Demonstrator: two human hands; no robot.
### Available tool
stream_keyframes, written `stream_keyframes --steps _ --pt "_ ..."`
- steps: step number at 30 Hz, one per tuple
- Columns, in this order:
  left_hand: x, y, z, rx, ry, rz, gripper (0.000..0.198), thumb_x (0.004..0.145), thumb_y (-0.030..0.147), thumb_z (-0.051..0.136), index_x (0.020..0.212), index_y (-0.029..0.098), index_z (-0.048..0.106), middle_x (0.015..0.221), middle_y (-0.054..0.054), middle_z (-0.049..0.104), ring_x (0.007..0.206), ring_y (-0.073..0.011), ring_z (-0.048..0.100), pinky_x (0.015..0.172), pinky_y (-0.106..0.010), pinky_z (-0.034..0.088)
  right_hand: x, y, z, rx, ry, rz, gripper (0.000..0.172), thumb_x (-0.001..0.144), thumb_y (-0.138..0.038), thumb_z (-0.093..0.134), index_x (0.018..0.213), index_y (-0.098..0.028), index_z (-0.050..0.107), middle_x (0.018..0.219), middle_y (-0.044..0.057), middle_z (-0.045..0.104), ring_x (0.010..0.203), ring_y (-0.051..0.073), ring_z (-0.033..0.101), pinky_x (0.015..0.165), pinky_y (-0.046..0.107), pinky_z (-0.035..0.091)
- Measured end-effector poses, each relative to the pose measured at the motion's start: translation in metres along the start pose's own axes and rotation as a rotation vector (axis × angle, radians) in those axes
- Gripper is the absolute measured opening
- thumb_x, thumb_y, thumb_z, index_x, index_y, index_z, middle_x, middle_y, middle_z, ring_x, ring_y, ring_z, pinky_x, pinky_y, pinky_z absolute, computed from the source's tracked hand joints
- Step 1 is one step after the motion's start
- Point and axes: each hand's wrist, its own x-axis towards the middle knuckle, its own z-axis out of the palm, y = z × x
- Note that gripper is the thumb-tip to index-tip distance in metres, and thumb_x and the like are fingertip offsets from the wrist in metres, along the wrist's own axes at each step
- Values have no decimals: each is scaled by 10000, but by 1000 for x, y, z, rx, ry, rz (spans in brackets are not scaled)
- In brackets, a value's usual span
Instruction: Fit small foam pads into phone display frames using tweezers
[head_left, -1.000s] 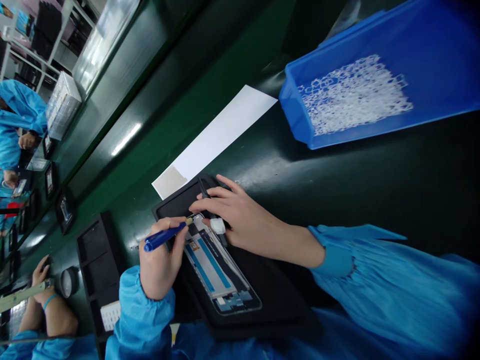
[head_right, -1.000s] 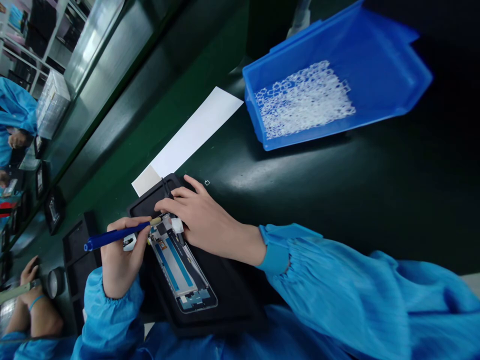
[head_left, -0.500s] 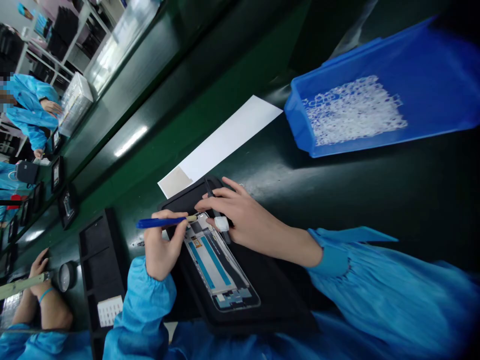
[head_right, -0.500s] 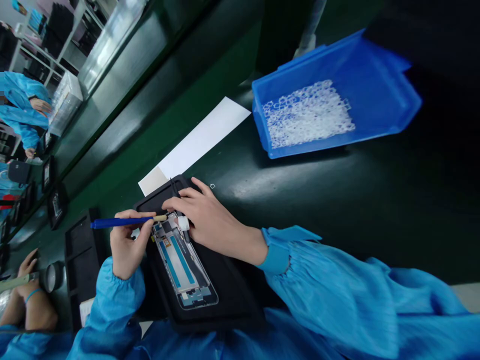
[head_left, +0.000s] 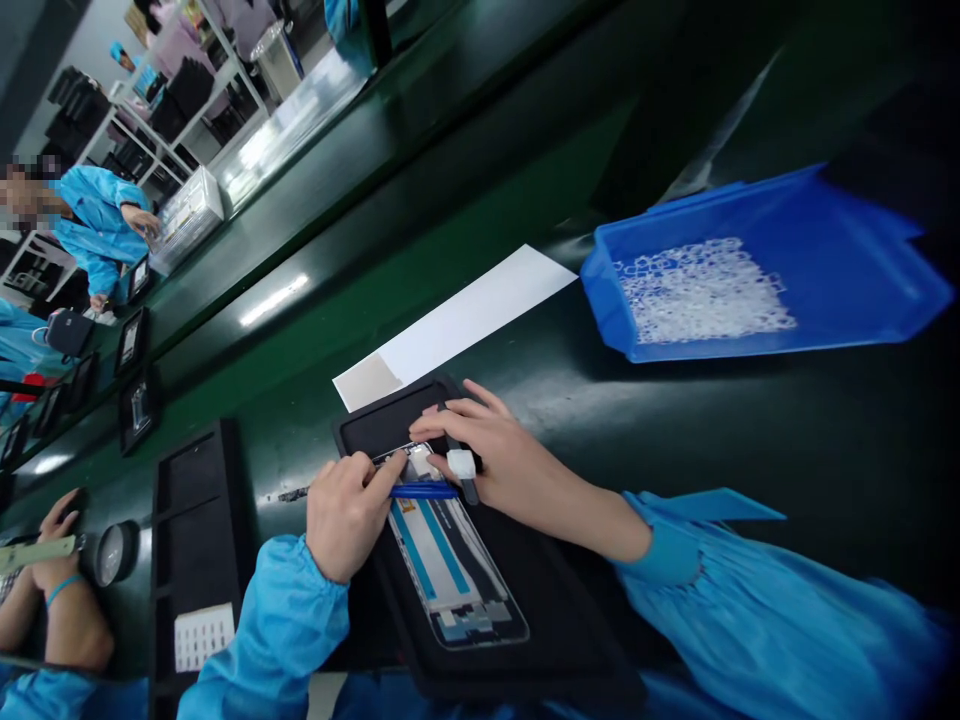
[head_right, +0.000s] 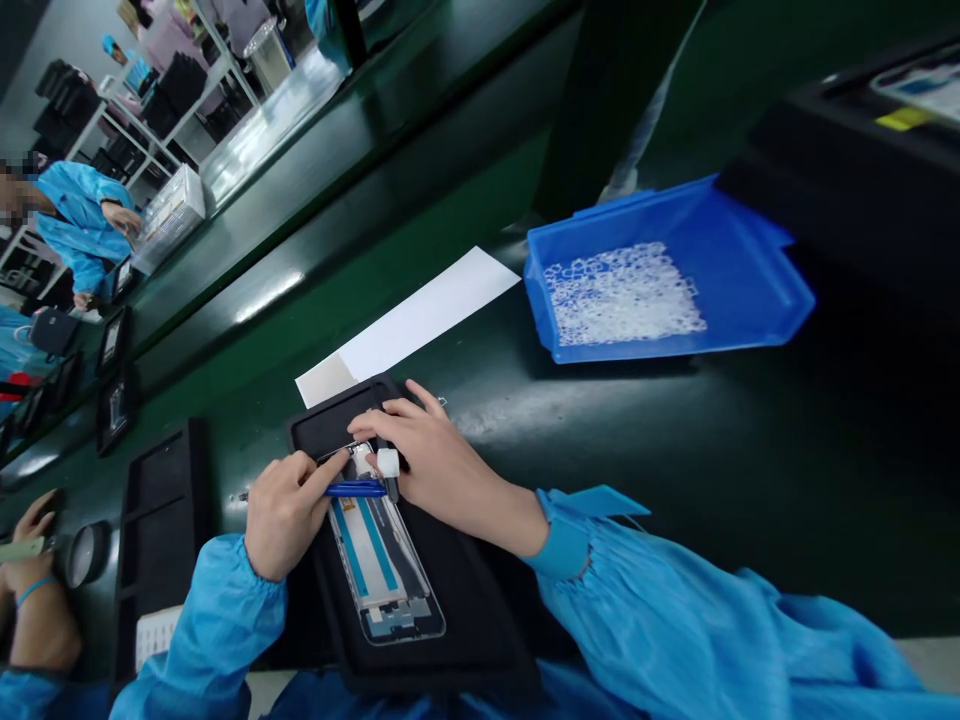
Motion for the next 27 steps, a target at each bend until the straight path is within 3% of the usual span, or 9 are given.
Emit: stream_keyframes --steps 4,7,9,11,14,18,22,27 --pt "6 3 -6 53 -92 61 275 931 132 490 1145 218 642 688 0 523 564 -146 516 499 -283 365 -1 -3 -2 17 -9 -2 188 944 -216 467 1060 -241 614 1046 48 718 1057 241 639 1122 653 266" --pt "10 -1 -14 8 -196 64 290 908 136 515 1153 232 637 745 -2 576 527 -132 543 475 -260 399 3 -1 -14 136 107 53 230 976 -246 423 1093 -248 620 1020 45 727 995 224 673 1099 599 339" --pt "15 -12 -16 -97 -201 17 318 904 163 520 1183 262 637 812 -6 626 552 -128 594 487 -243 437 12 6 -27 247 261 183 283 997 -344 413 1168 -244 614 852 36 717 865 214 689 967 486 494" --pt "26 -31 -13 -223 -155 -85 344 910 199 514 1217 293 638 901 -12 675 678 -142 669 562 -236 498 28 17 -37 340 354 319 378 979 -461 438 1202 -223 629 738 27 663 752 200 666 773 365 564" --pt "53 -67 3 -306 -177 -240 355 897 185 516 1186 312 678 1062 -14 717 908 -188 704 732 -272 558 60 37 -37 459 272 443 445 894 -555 541 1077 -184 703 772 43 649 688 169 630 661 293 563" --pt "90 -100 33 -340 -422 -127 432 877 151 540 1208 403 661 1320 61 642 1147 -188 644 909 -294 546 100 61 -11 494 175 519 411 830 -553 612 889 -153 682 672 32 640 587 150 614 588 286 570" --pt "103 -107 53 -298 -445 -90 456 894 183 550 1228 485 622 1424 117 546 1217 -187 609 950 -309 537 120 73 9 433 214 526 352 830 -511 627 853 -160 636 670 29 648 592 155 640 595 291 590" --pt "95 -101 65 -267 -356 -6 465 895 199 578 1300 429 590 1481 55 492 1144 -208 657 892 -305 571 124 73 8 359 208 507 290 792 -454 661 806 -164 652 651 33 661 594 186 662 577 295 584"
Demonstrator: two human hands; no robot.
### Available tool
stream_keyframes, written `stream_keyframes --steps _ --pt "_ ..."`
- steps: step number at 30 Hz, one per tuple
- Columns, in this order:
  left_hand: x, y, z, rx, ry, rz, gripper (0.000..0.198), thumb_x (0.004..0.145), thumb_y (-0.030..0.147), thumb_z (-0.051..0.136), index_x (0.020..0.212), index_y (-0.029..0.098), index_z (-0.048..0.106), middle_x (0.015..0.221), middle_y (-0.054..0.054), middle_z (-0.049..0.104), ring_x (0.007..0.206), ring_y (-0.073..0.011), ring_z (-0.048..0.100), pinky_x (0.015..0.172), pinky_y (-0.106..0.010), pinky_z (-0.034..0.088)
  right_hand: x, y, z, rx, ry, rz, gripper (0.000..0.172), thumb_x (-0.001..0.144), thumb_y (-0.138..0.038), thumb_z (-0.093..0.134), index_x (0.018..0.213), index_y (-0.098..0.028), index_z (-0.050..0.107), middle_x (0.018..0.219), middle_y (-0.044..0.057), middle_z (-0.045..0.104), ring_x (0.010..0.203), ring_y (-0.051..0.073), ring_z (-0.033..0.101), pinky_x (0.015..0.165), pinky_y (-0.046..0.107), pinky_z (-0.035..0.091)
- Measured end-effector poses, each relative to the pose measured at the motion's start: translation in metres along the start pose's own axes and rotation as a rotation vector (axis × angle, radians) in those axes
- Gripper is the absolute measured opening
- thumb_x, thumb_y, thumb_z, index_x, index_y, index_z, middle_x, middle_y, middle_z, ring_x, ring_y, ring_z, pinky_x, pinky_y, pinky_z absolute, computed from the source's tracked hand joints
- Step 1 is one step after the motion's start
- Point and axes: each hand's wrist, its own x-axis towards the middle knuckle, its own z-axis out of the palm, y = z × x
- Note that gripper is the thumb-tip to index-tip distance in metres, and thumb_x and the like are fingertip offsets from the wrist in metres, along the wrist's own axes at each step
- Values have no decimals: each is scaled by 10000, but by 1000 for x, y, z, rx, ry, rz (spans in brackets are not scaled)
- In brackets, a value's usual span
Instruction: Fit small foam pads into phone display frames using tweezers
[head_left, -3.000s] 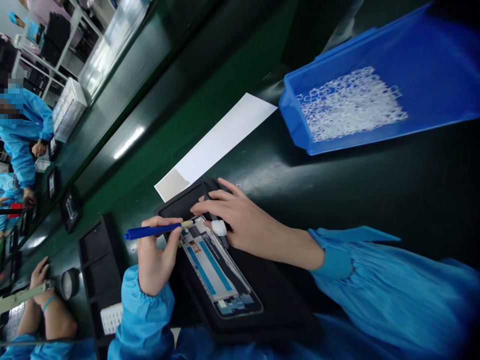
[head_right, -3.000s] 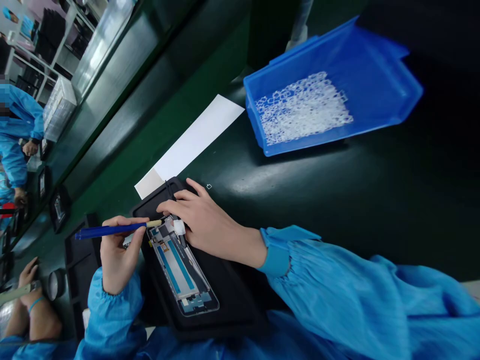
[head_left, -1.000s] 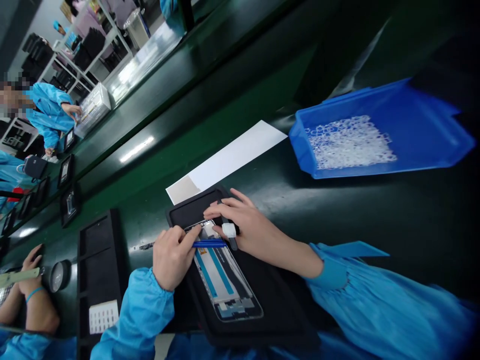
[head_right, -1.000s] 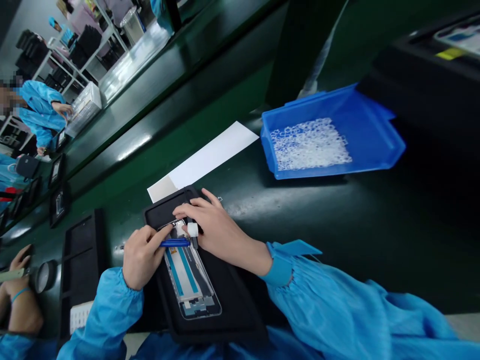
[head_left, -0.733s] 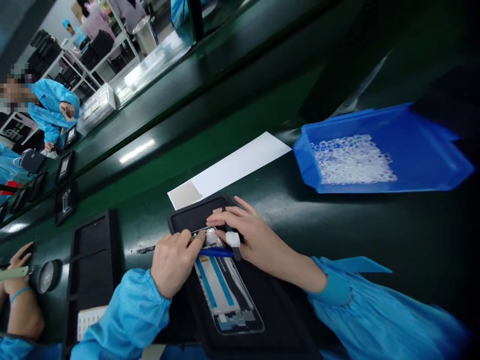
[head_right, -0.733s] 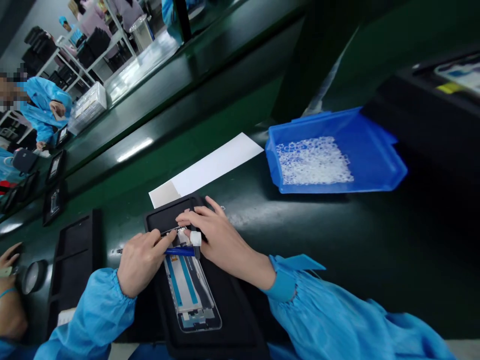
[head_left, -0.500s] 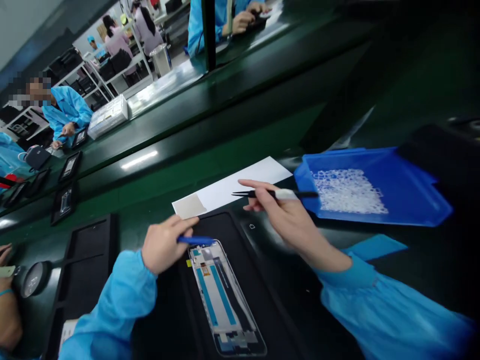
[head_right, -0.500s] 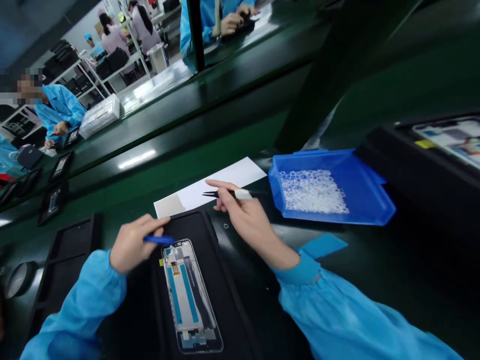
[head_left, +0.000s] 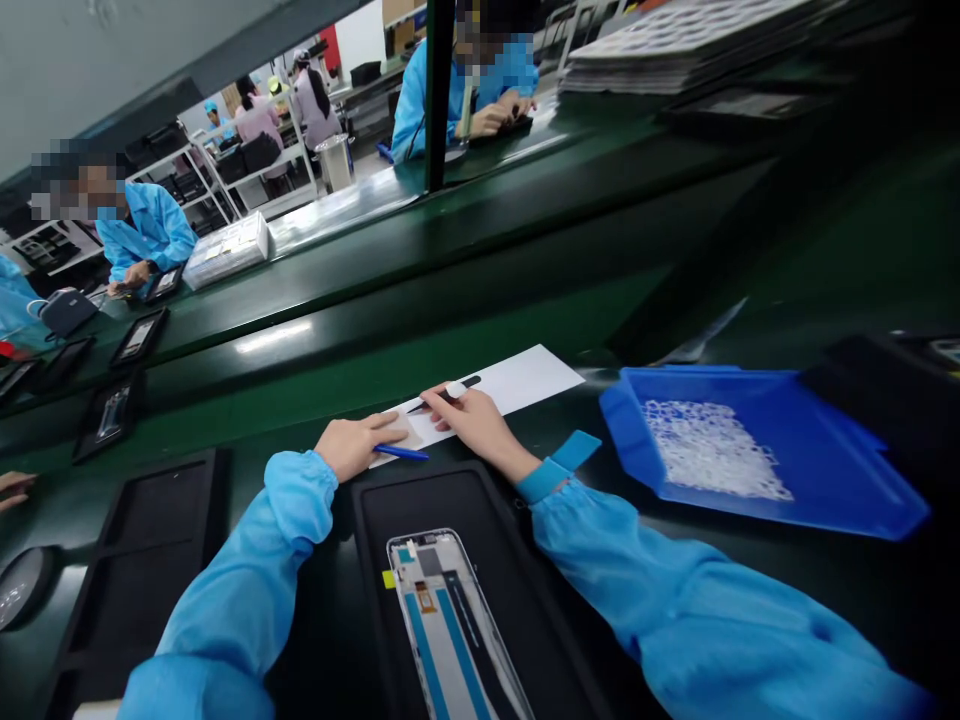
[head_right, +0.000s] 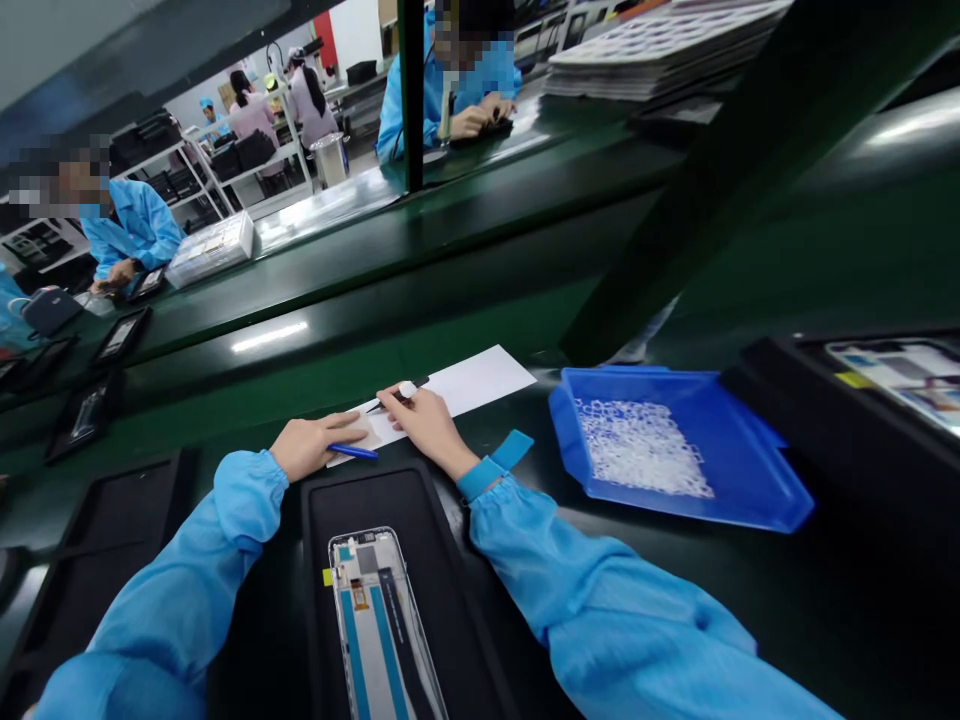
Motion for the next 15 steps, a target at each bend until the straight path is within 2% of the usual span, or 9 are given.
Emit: stream_keyframes --steps 3,8,15 --pt "-2 3 6 27 10 46 492 897 203 586 1323 449 560 1493 46 479 1096 -226 681 814 -306 594 -7 2 -5 -35 27 -10 254 776 -436 668 792 -189 612 676 32 682 611 203 673 605 315 576" --pt "-1 9 7 111 -15 32 613 899 89 516 1351 503 504 1514 10 453 897 -221 736 680 -306 593 -24 9 -15 -85 44 11 241 763 -416 673 766 -225 526 632 21 680 619 236 688 633 349 556" --pt "1 13 1 200 -91 34 592 931 99 456 1394 468 473 1542 -9 412 936 -247 726 672 -312 581 -29 1 -15 -117 32 40 177 755 -305 693 704 -227 542 614 14 692 663 251 707 664 337 513"
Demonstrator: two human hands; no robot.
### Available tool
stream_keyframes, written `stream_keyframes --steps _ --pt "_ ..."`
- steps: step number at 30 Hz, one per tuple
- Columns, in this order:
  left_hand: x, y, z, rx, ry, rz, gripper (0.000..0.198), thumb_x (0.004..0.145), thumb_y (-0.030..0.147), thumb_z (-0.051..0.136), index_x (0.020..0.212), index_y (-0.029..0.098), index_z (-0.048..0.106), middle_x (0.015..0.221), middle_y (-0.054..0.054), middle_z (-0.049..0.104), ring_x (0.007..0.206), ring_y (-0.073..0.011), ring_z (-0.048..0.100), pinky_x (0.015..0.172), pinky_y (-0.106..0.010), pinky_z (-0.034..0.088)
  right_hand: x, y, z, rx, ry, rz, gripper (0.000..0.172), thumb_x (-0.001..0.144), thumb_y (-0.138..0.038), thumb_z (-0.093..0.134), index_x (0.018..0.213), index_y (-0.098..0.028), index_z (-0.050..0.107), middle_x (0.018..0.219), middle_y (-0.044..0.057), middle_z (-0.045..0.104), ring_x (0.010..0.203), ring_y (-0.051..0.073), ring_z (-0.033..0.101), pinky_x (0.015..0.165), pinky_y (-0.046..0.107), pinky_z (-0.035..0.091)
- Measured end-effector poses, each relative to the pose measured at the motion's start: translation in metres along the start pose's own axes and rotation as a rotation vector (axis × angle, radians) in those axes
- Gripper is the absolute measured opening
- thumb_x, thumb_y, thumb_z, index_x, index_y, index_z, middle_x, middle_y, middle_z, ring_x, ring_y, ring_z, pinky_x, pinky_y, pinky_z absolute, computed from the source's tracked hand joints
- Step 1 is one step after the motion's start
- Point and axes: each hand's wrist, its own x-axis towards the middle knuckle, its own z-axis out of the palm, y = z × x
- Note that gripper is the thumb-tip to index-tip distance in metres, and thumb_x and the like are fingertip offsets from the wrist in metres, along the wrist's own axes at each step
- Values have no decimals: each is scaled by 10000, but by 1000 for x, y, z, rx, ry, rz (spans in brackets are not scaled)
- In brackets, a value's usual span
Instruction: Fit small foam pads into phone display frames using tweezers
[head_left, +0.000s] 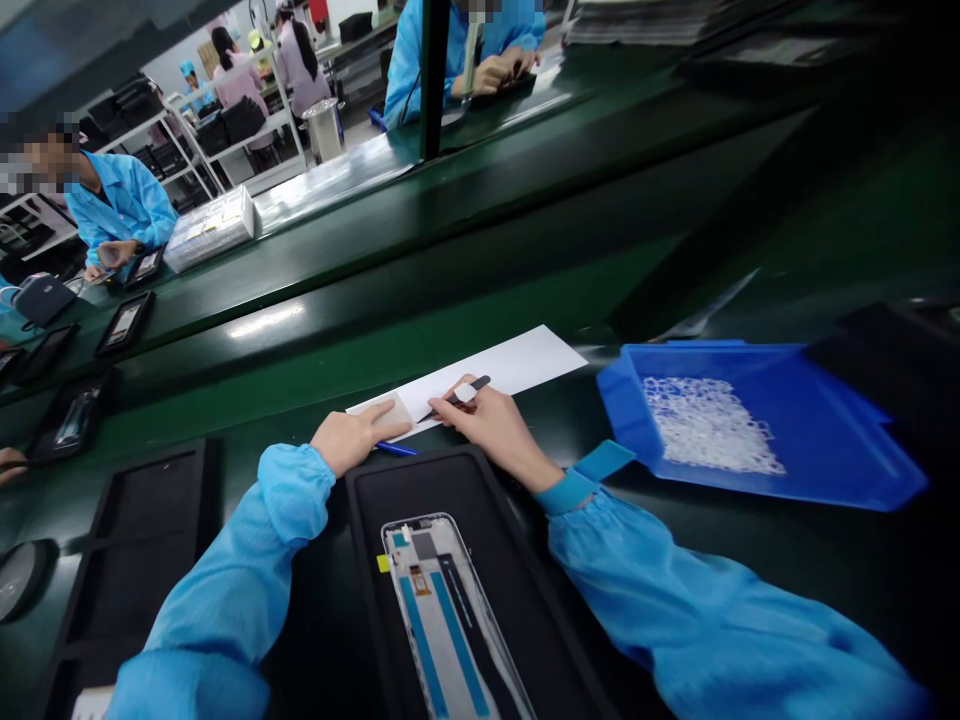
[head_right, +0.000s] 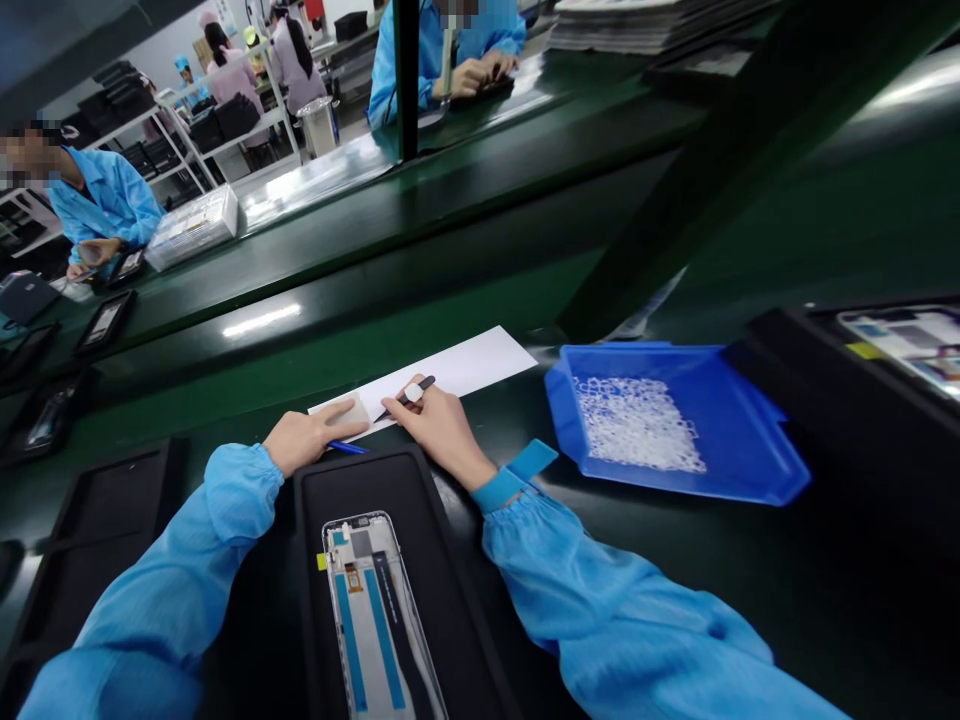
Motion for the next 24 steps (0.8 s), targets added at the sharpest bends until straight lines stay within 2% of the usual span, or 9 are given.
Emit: stream_keyframes --steps 6,10,13,16,18,20,21,22,24 --pt "-1 -1 -5 19 -79 2 576 966 145 417 1430 485 403 1577 10 350 1013 -240 703 729 -315 578 4 4 5 94 20 29 183 715 -284 736 668 -226 569 578 12 683 633 238 703 631 315 520" --pt "-1 1 -6 7 -100 -12 594 959 130 401 1439 479 392 1587 21 327 1054 -244 688 755 -313 565 7 6 2 230 60 38 340 665 -491 764 654 -218 562 583 55 683 593 236 682 501 294 482" --pt "-1 -1 -4 -45 -85 -20 598 935 110 422 1409 475 446 1577 42 346 1090 -247 674 784 -316 560 -6 0 -9 335 129 30 486 620 -668 726 670 -225 532 567 60 658 604 233 672 435 267 423" --pt "-5 -12 -4 -172 28 -89 541 902 111 478 1335 424 560 1548 40 399 1138 -240 648 820 -311 556 -40 -11 -22 395 191 21 518 627 -704 720 688 -235 509 483 4 569 561 209 640 404 249 361" --pt "-10 -19 -8 -310 235 -201 486 881 110 505 1294 343 612 1496 -4 474 1185 -227 614 874 -298 536 -69 -18 -25 390 184 11 489 662 -673 733 679 -239 508 401 -43 457 518 203 617 408 253 354" --pt "-17 -19 -14 -508 445 -314 368 884 152 516 1210 235 666 1328 -63 617 1134 -208 629 897 -286 515 -94 -24 -23 338 133 -8 443 714 -630 726 671 -239 522 380 -58 411 492 202 604 426 266 373" --pt "-22 -15 -19 -625 483 -348 303 892 199 521 1143 190 690 1180 -76 686 1044 -198 658 875 -282 515 -104 -26 -21 293 107 -27 417 742 -606 714 669 -236 534 403 -48 444 495 200 603 443 276 391" --pt "-27 -8 -24 -744 456 -362 267 896 261 527 1064 158 708 1004 -70 722 918 -186 677 825 -276 519 -111 -27 -18 237 93 -53 389 769 -577 697 668 -231 551 451 -29 502 509 197 606 463 285 407" --pt "-37 11 -34 -923 250 -335 294 878 373 551 931 136 717 706 -20 677 669 -155 638 684 -257 503 -119 -28 -11 104 94 -115 335 808 -511 664 662 -221 583 575 12 601 563 195 617 507 297 428"
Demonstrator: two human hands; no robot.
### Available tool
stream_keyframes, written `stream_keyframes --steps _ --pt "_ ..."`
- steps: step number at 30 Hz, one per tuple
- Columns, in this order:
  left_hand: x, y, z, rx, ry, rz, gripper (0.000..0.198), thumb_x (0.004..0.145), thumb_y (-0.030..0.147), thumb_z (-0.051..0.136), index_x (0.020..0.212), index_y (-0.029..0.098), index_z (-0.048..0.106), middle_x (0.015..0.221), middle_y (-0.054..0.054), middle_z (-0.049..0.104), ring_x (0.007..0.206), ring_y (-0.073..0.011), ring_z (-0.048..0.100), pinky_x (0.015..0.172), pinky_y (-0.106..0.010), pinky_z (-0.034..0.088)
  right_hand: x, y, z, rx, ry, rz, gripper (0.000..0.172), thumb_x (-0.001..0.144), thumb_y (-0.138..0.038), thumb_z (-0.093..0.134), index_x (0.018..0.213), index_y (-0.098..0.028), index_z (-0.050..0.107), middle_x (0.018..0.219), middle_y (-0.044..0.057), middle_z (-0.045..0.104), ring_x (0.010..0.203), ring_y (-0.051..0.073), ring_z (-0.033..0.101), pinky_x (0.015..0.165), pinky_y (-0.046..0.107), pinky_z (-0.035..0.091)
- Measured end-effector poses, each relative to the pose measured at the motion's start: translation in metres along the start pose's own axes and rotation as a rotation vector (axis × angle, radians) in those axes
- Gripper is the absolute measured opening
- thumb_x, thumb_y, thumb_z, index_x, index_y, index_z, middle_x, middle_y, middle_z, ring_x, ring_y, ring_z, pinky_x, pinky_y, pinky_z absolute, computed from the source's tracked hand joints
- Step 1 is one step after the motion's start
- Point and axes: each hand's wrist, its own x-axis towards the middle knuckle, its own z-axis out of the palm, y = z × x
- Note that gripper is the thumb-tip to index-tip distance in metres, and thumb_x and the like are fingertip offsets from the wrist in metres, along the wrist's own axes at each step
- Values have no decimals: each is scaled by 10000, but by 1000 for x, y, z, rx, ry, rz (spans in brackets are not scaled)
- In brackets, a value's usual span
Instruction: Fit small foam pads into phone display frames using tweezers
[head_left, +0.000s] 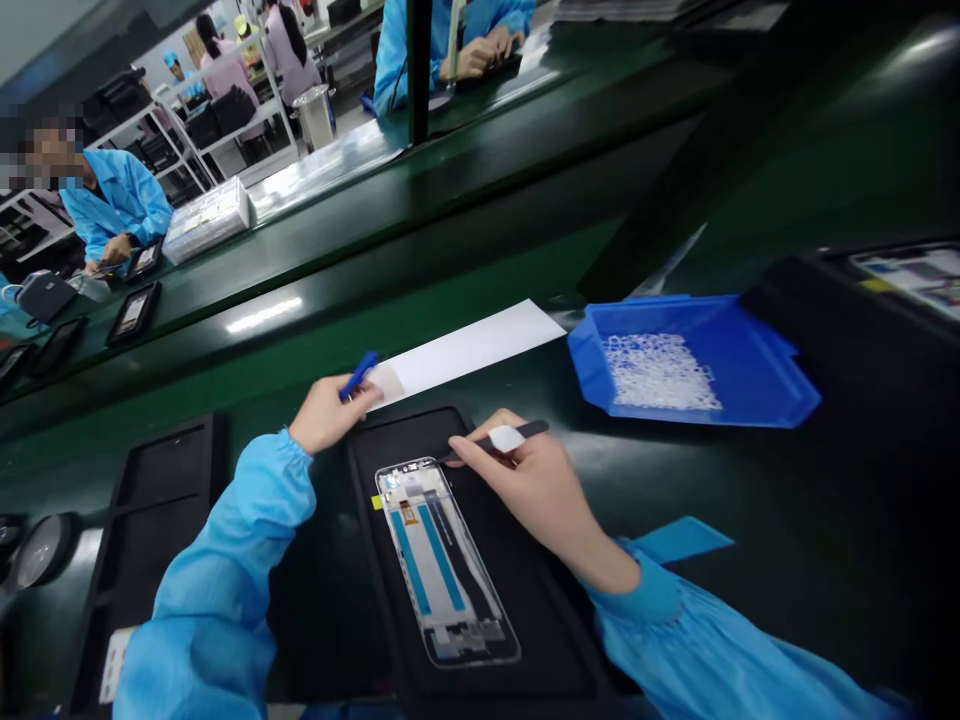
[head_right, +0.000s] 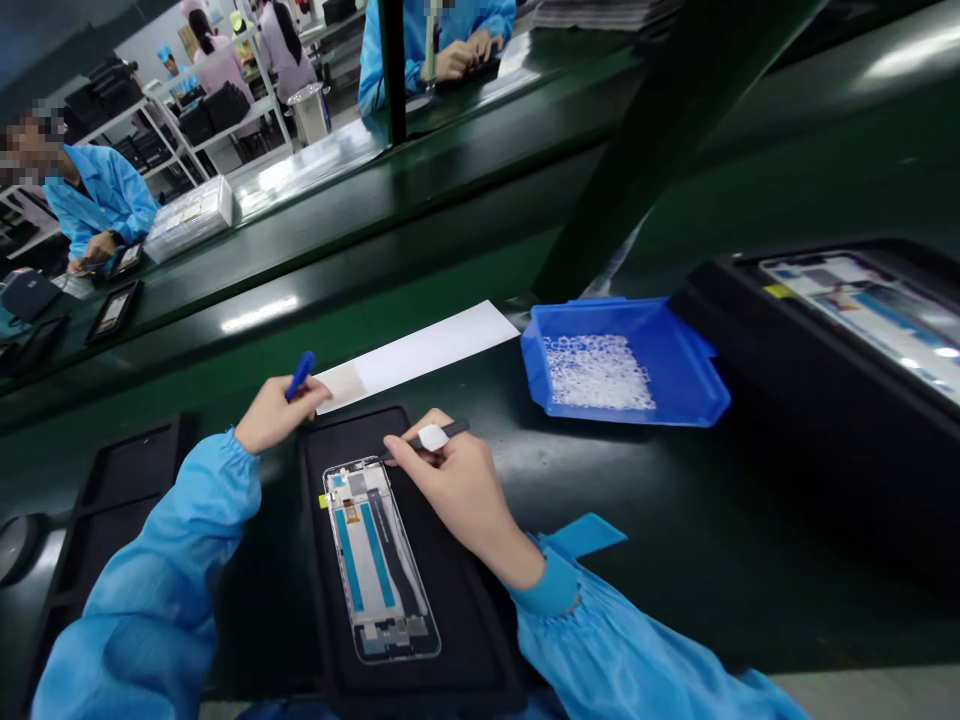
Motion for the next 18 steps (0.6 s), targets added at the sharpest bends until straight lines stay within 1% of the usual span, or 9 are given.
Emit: stream_keyframes --steps 1,2,3,4,6,9,13,18 --pt "-8 8 3 -16 -125 -27 303 864 399 562 893 138 715 627 3 635 596 -141 599 629 -248 477 -1 1 3 -61 -1 -31 312 819 -479 649 659 -218 592 626 24 628 594 195 621 530 299 433" --pt "-16 16 7 -6 -230 -41 295 853 402 569 865 144 711 591 17 607 558 -131 565 595 -242 449 -2 1 5 -111 -5 -53 295 826 -453 637 655 -216 596 654 28 638 617 195 622 545 298 433" --pt "-22 22 10 17 -302 -44 278 848 392 568 842 151 707 588 24 596 548 -123 543 580 -238 424 -1 2 6 -148 -14 -64 283 831 -435 628 655 -216 595 662 26 639 631 195 621 556 297 431" --pt "-27 27 13 42 -346 -41 260 848 376 561 827 158 701 603 25 598 555 -120 532 576 -236 407 0 3 7 -168 -24 -69 273 833 -422 624 657 -216 592 662 21 637 639 194 619 565 296 430" --pt "-32 31 18 78 -375 -36 239 853 352 545 813 166 689 634 24 603 578 -121 527 579 -235 387 1 4 8 -181 -32 -73 261 834 -411 622 662 -218 583 661 14 635 648 194 620 585 297 434" --pt "-30 31 21 97 -384 -33 237 856 356 544 815 166 679 653 18 603 591 -127 524 571 -236 374 1 4 7 -186 -29 -68 252 831 -400 624 662 -221 569 659 9 631 654 197 627 595 297 439" --pt "-27 31 23 156 -393 -24 225 864 338 539 803 168 672 655 15 601 577 -125 505 562 -239 359 0 4 7 -174 -30 -45 252 825 -399 632 666 -224 544 645 -1 625 647 197 642 586 292 438" --pt "-27 35 23 206 -389 -14 236 867 345 534 780 169 665 654 10 610 574 -131 513 561 -243 359 0 4 7 -171 -38 -38 255 828 -403 630 667 -222 549 651 -1 634 654 198 648 601 295 441"
